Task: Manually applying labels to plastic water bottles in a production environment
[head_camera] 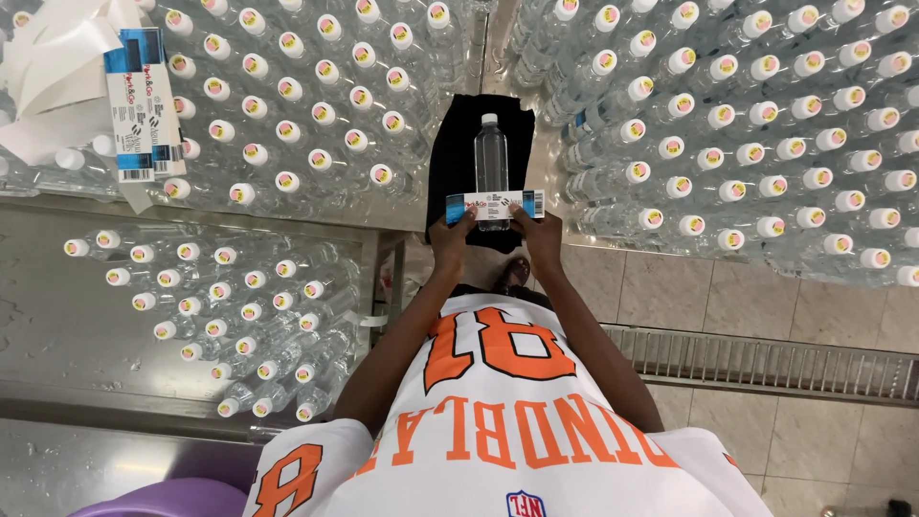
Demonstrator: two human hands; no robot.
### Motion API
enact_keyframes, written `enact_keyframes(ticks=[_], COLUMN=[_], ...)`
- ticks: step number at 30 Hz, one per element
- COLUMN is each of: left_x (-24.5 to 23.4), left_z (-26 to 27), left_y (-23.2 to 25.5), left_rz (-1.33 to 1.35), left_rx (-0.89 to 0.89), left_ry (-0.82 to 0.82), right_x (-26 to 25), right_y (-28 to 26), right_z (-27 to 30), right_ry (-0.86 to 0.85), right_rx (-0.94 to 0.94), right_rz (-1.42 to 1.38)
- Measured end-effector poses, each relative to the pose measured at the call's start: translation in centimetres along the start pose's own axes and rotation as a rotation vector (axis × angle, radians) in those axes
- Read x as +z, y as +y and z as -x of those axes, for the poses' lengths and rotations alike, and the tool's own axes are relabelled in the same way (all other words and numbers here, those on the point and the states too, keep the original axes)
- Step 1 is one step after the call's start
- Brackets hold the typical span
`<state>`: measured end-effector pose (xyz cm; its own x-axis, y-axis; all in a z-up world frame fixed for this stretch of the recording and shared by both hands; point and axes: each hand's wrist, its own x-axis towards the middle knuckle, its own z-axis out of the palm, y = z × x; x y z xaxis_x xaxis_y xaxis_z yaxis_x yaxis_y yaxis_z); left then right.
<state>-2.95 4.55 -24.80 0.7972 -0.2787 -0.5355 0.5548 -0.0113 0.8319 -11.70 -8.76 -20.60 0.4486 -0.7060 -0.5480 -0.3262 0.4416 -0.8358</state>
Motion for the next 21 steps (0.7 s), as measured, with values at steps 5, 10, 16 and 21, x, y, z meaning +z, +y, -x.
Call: enact_keyframes(ticks=[5, 10, 16, 21], left_x=[-0.3, -0.3, 0.1, 1.8], left_z=[0.3, 0.1, 0.2, 1.2], left_y=[0.4, 0.2, 0.1, 1.7], left_rz=[-0.072, -0.072, -0.150, -0.154], left_rx=[-0.012, -0.006, -0.016, 0.008], left_ry=[-0.034, -0.060, 0.001, 0.017], right_x=[-0.1, -0.2, 0.2, 0.5], right_y=[0.1, 0.6, 0.1, 0.1], right_z=[-0.2, -0.5, 0.2, 0.4], right_ry=[-0.022, -0.012, 0.016, 0.131], right_rx=[-0.020, -0.021, -0.084, -0.151], right_rz=[0.006, 0.017, 0.149, 0.264])
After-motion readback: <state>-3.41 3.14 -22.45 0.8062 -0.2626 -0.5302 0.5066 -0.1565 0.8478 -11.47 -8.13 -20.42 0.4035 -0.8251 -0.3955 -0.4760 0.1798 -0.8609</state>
